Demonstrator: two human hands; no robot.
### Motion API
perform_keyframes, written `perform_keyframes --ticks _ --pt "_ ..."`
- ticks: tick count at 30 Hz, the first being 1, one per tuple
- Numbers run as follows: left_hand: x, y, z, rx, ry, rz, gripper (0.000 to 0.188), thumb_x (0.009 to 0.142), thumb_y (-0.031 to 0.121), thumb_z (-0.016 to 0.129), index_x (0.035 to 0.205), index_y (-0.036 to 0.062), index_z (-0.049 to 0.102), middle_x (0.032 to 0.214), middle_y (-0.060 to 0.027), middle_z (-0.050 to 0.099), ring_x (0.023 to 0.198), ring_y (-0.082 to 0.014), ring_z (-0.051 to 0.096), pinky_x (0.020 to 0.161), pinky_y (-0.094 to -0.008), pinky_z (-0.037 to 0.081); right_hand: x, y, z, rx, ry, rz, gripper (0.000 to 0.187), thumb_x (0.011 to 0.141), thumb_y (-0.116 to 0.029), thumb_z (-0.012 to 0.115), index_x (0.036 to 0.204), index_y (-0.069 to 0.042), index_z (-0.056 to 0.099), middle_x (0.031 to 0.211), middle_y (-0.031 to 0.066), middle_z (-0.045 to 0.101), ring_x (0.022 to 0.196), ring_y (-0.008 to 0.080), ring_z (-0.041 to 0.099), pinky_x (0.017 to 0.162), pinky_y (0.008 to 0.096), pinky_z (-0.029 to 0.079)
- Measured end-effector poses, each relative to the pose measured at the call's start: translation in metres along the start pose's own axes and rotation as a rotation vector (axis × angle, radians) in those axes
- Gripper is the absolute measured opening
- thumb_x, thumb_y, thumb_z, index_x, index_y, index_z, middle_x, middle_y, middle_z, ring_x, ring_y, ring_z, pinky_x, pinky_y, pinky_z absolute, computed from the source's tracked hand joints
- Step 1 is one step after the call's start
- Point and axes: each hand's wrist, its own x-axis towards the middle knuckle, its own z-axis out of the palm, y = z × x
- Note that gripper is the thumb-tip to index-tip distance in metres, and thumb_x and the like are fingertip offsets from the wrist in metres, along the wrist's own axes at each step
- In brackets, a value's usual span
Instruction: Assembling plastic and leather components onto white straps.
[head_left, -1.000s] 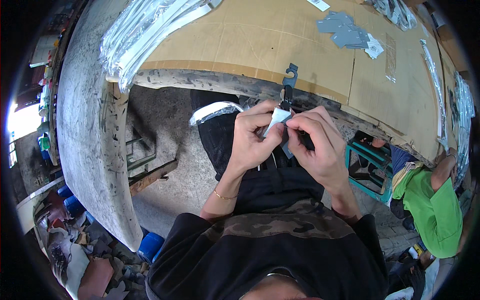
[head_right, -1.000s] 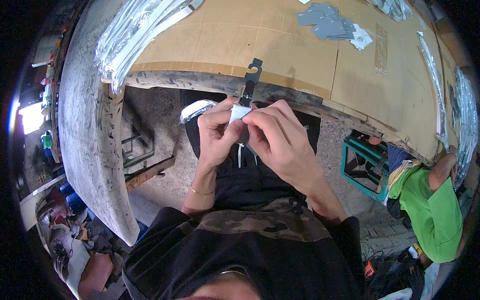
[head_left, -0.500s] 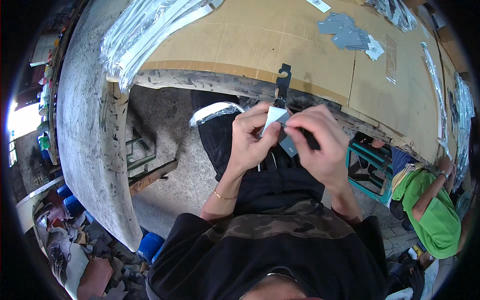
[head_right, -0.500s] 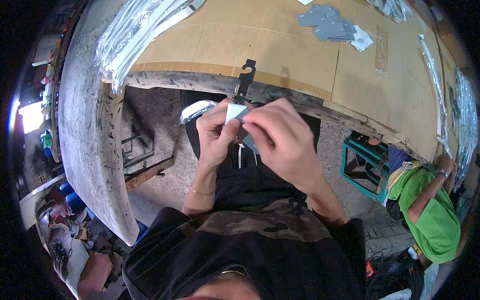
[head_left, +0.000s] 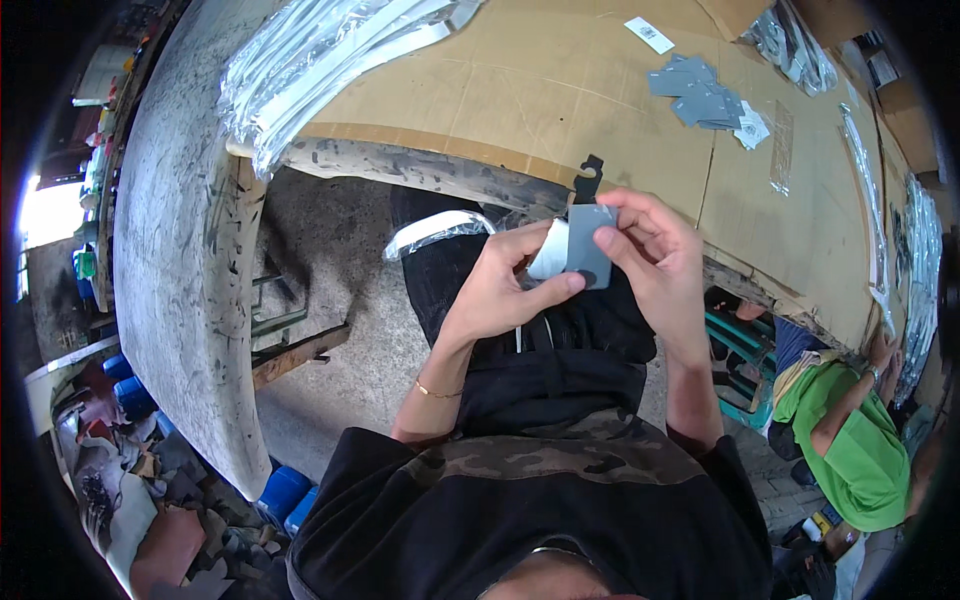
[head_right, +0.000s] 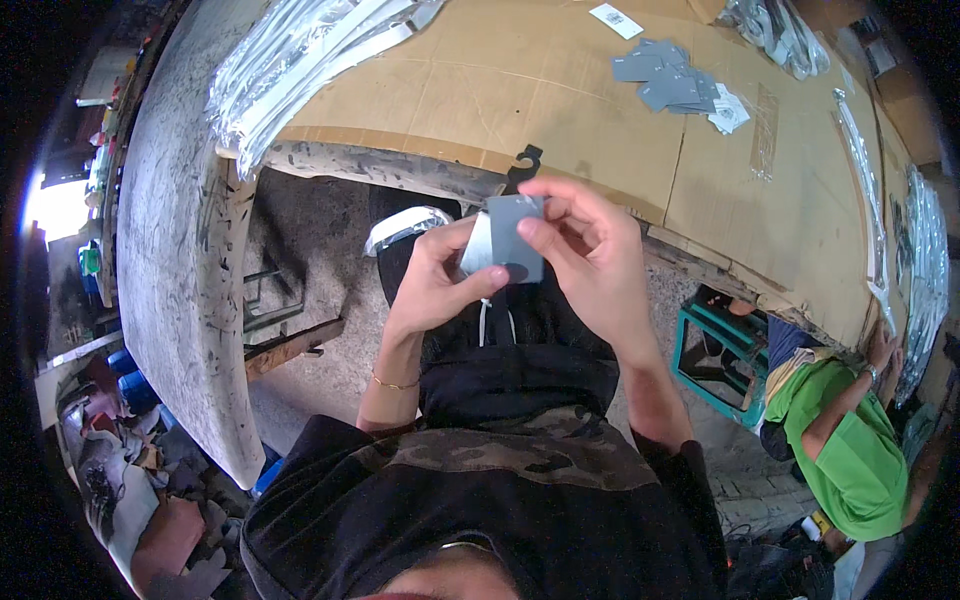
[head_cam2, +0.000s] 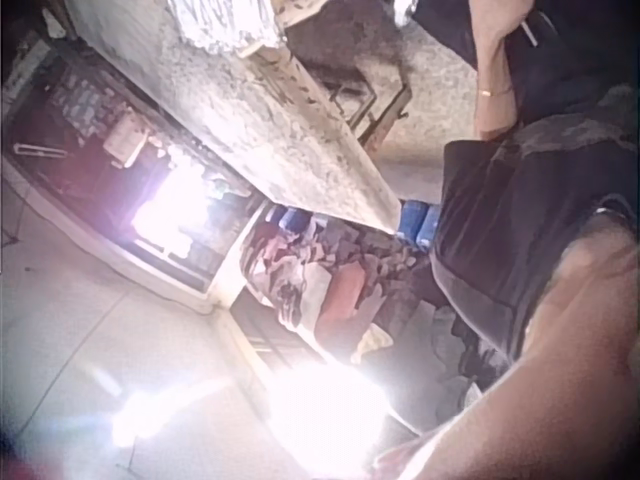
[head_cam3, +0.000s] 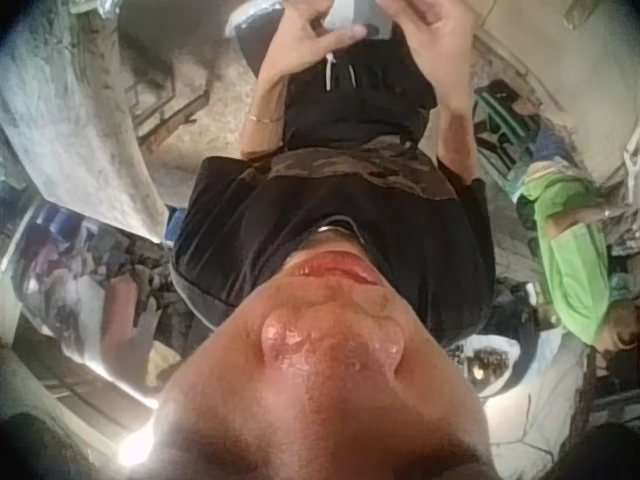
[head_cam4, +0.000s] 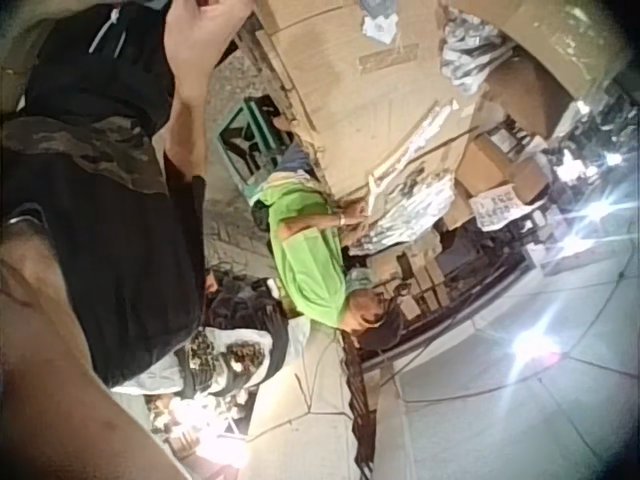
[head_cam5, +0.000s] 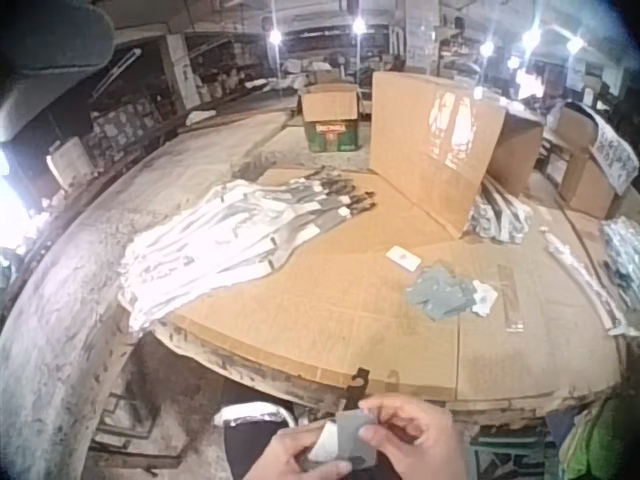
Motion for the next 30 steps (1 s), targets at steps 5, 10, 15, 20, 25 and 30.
perform_keyframes --ticks 5,10,15,20,25,30 --pt "-0.003 0.000 -0.002 0.000 -0.058 -0.274 0.015 0.081 0.005 0.070 0.092 -0.0032 0.065 0.081 -0.0019 0.063 0.073 -0.0057 0.054 0.063 -0.0215 0.043 0.002 0.003 0.006 0.011 0.113 0.030 0.013 0.088 -0.004 0.064 0.097 0.001 0.056 0.083 0.0025 0.063 0.072 0.0045 0.056 0.066 0.0182 0.045" --pt "-0.002 0.002 -0.003 -0.025 -0.090 -0.250 0.018 0.078 0.002 0.072 0.093 -0.0024 0.064 0.082 -0.0024 0.064 0.077 -0.0074 0.059 0.068 -0.0220 0.048 0.008 -0.005 0.003 -0.020 0.183 -0.067 0.013 0.088 -0.005 0.065 0.095 0.001 0.055 0.084 0.0049 0.066 0.072 0.0051 0.058 0.065 0.0188 0.046" --pt "-0.001 -0.001 -0.007 -0.026 -0.136 -0.076 0.027 0.075 -0.008 0.070 0.101 -0.0028 0.061 0.088 -0.0056 0.066 0.081 -0.0118 0.063 0.072 -0.0244 0.051 0.012 0.000 0.003 -0.003 0.125 -0.075 0.013 0.089 -0.004 0.064 0.094 0.001 0.054 0.086 0.0057 0.066 0.075 0.0052 0.059 0.066 0.0200 0.047" --pt "0.004 0.011 -0.013 -0.001 -0.127 -0.185 0.031 0.076 -0.010 0.067 0.105 -0.0025 0.059 0.093 -0.0078 0.069 0.084 -0.0113 0.063 0.074 -0.0250 0.051 0.013 -0.001 0.003 0.003 0.085 -0.134 0.014 0.089 -0.004 0.064 0.094 0.002 0.053 0.086 0.0045 0.064 0.077 0.0055 0.059 0.067 0.0196 0.047" --pt "0.006 0.019 -0.012 0.126 -0.122 -0.151 0.039 0.075 -0.010 0.067 0.112 -0.0033 0.056 0.093 -0.0091 0.071 0.084 -0.0114 0.063 0.074 -0.0257 0.051 0.015 -0.005 0.005 0.061 0.120 -0.214 0.014 0.088 -0.002 0.064 0.095 0.002 0.052 0.085 0.0033 0.062 0.078 0.0055 0.059 0.068 0.0189 0.047" --pt "0.006 0.021 -0.011 0.107 -0.090 -0.186 0.043 0.076 -0.006 0.068 0.117 -0.0018 0.056 0.090 -0.0080 0.072 0.085 -0.0139 0.068 0.078 -0.0289 0.053 0.015 -0.003 0.008 0.100 0.086 -0.244 0.014 0.088 -0.002 0.065 0.094 0.001 0.052 0.085 0.0032 0.061 0.079 0.0056 0.059 0.069 0.0192 0.046"
